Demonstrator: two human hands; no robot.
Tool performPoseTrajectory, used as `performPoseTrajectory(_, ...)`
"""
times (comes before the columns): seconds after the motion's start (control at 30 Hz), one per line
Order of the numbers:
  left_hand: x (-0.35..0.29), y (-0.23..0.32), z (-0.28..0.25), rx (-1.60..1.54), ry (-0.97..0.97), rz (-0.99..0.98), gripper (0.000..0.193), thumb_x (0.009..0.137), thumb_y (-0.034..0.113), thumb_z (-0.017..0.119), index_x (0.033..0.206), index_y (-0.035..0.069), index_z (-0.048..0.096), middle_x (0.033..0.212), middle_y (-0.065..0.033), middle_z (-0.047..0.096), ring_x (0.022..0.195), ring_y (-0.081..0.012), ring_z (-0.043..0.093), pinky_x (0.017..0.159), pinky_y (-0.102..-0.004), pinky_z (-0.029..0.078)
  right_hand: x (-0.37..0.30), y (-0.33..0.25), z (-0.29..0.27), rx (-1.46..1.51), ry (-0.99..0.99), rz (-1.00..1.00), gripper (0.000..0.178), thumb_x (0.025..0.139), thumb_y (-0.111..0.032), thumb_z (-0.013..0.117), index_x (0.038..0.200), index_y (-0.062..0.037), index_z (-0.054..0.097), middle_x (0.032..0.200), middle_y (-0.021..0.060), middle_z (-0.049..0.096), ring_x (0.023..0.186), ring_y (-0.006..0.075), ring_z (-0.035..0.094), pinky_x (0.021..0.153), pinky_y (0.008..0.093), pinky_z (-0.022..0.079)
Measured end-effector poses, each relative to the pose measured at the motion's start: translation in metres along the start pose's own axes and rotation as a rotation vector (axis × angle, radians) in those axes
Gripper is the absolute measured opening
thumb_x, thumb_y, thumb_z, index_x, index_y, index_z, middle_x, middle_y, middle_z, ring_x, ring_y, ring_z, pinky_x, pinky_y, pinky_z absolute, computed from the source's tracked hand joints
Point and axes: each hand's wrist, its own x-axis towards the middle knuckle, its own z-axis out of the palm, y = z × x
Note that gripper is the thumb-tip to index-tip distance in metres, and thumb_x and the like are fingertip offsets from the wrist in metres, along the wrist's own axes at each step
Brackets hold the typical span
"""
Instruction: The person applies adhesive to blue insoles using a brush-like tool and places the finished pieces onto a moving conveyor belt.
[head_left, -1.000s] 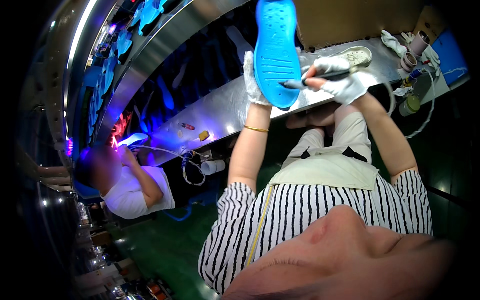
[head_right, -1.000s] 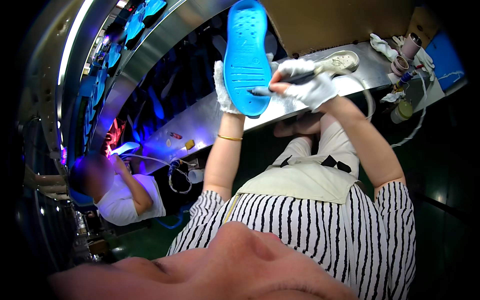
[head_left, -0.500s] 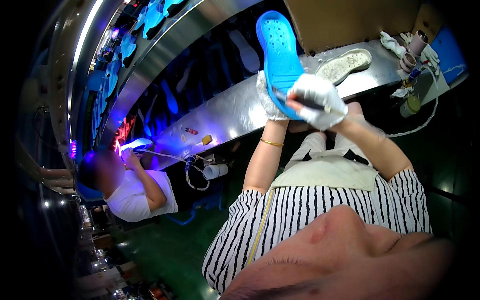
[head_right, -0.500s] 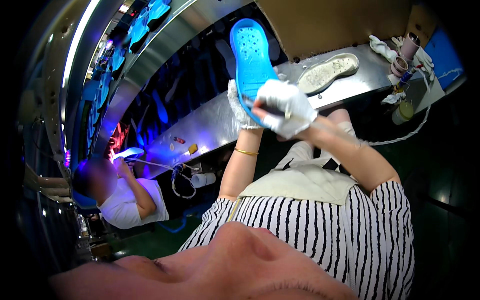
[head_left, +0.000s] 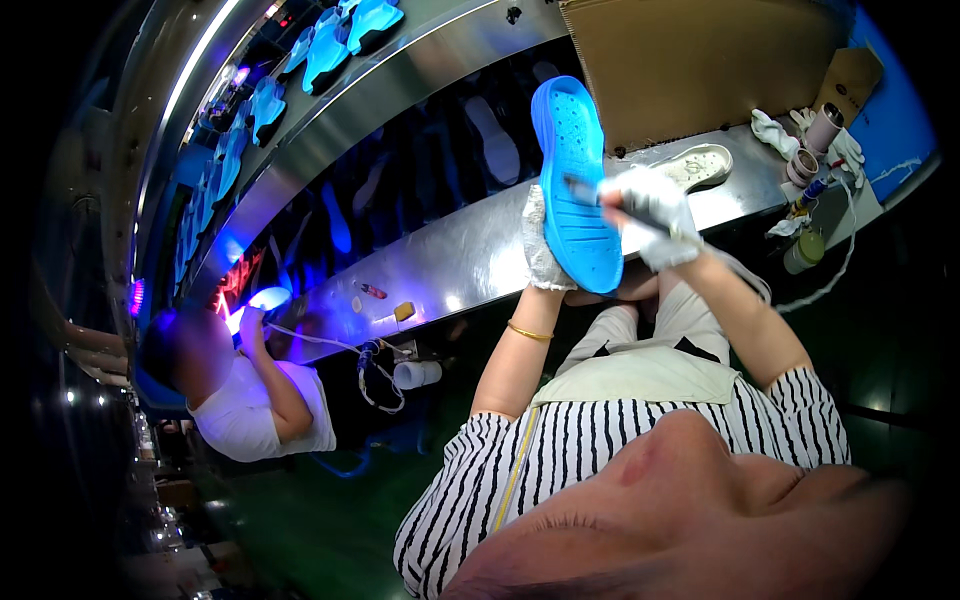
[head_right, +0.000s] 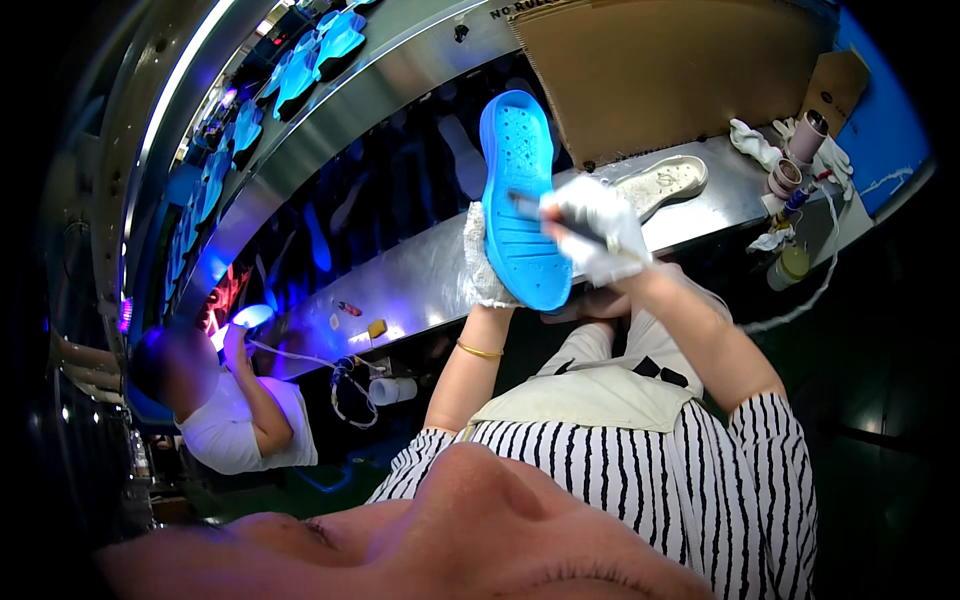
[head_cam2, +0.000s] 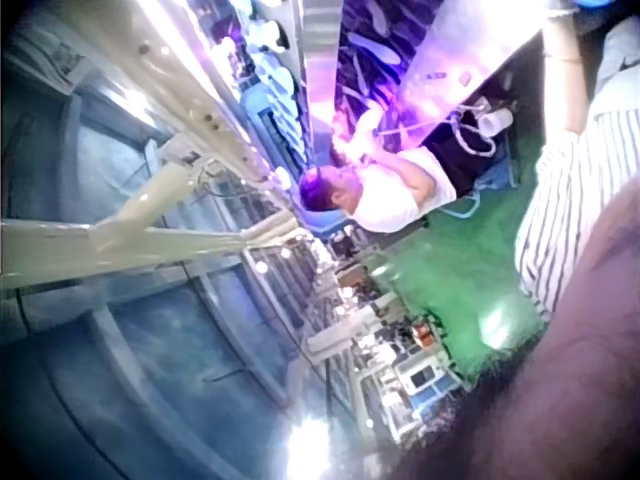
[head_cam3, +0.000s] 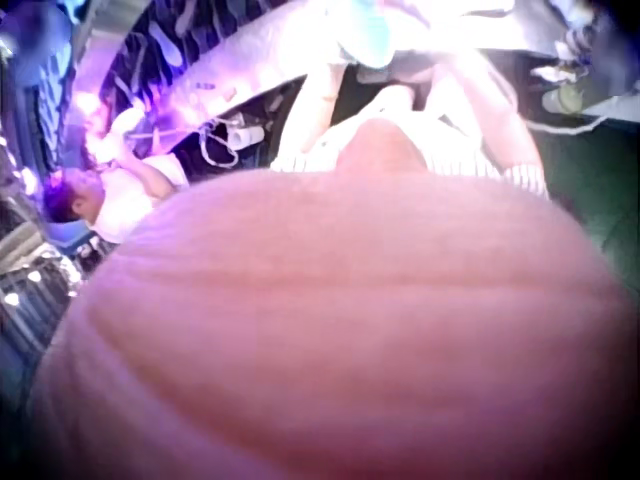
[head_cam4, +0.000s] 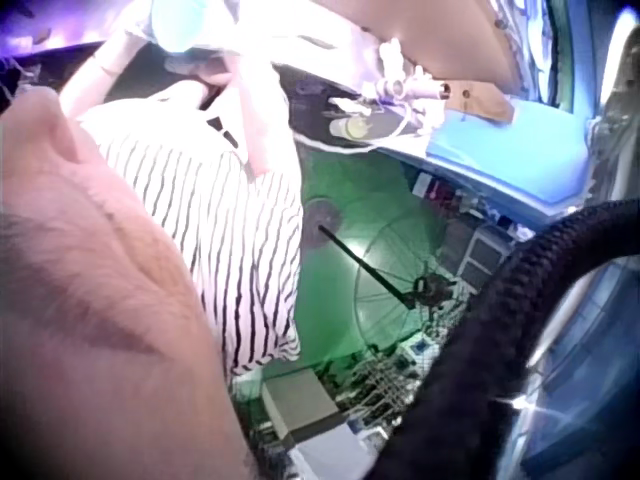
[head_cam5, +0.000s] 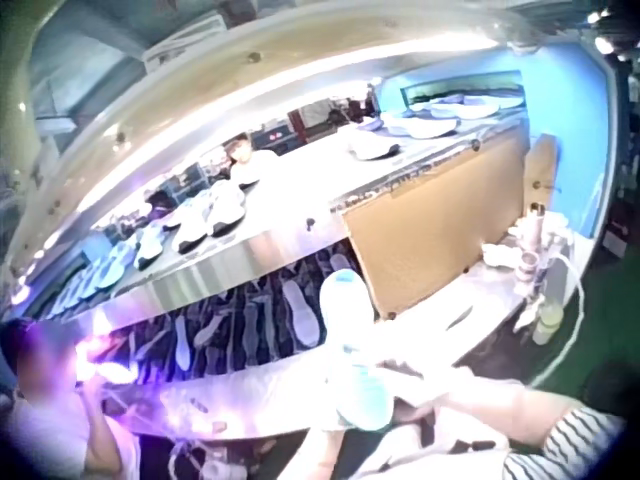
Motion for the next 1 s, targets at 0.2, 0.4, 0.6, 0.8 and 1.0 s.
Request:
performPoseTrajectory(0.2, -0.016, 0.005, 0.0, -0.028, -0.131, -0.049, 0.079, 0.091, 0.063, 0.039, 0.143, 0.004, 0.036, 0.136, -0.0202, 0.049, 0.118, -0.0381, 0.053, 0.102, -0.0508, 0.043, 0.02, 0.002, -0.026, 0.378, -0.086, 0.285, 0.017, 0.078, 0.005, 0.071, 0.093, -0.0024, 0.069, 0.086, 0.0061, 0.069, 0.08, 0.0124, 0.065, 0.073, 0.0263, 0.053)
performPoseTrajectory(0.4, -0.023, -0.003, 0.026, 0.206, -0.088, -0.02, 0.076, 0.091, 0.059, 0.046, 0.143, 0.004, 0.036, 0.135, -0.0188, 0.051, 0.115, -0.0321, 0.056, 0.1, -0.0472, 0.046, 0.069, 0.004, -0.012, 0.013, 0.152, -0.143, 0.016, 0.077, 0.002, 0.074, 0.092, -0.0024, 0.069, 0.087, 0.007, 0.068, 0.081, 0.0148, 0.065, 0.074, 0.0276, 0.052)
performPoseTrajectory(0.6, -0.015, 0.021, 0.034, -0.414, -0.163, -0.014, 0.071, 0.091, 0.058, 0.045, 0.134, 0.002, 0.044, 0.129, -0.02, 0.052, 0.118, -0.0351, 0.052, 0.101, -0.0509, 0.044, 0.032, -0.02, -0.023, 0.549, 0.047, 0.351, 0.013, 0.083, -0.002, 0.07, 0.096, -0.0037, 0.071, 0.091, 0.0072, 0.07, 0.081, 0.0133, 0.065, 0.072, 0.024, 0.052)
performPoseTrajectory(0.8, -0.01, 0.006, -0.006, 0.067, 0.118, 0.223, 0.056, 0.094, 0.047, 0.045, 0.128, 0.003, 0.05, 0.126, -0.0178, 0.055, 0.112, -0.0345, 0.055, 0.099, -0.0443, 0.046, 0.017, -0.016, -0.014, 1.386, 0.073, 0.431, 0.017, 0.09, -0.014, 0.066, 0.105, -0.0084, 0.065, 0.112, 0.0103, 0.064, 0.107, 0.0224, 0.059, 0.099, 0.0356, 0.044)
performPoseTrajectory(1.0, -0.024, -0.004, -0.005, 0.05, 0.008, 0.146, 0.052, 0.093, 0.034, 0.059, 0.131, 0.002, 0.044, 0.125, -0.0121, 0.054, 0.109, -0.0193, 0.056, 0.095, -0.034, 0.047, -0.032, -0.033, 0.033, 1.449, -0.202, 0.622, 0.021, 0.082, -0.009, 0.071, 0.101, -0.005, 0.062, 0.104, 0.0093, 0.065, 0.101, 0.0202, 0.059, 0.092, 0.032, 0.045)
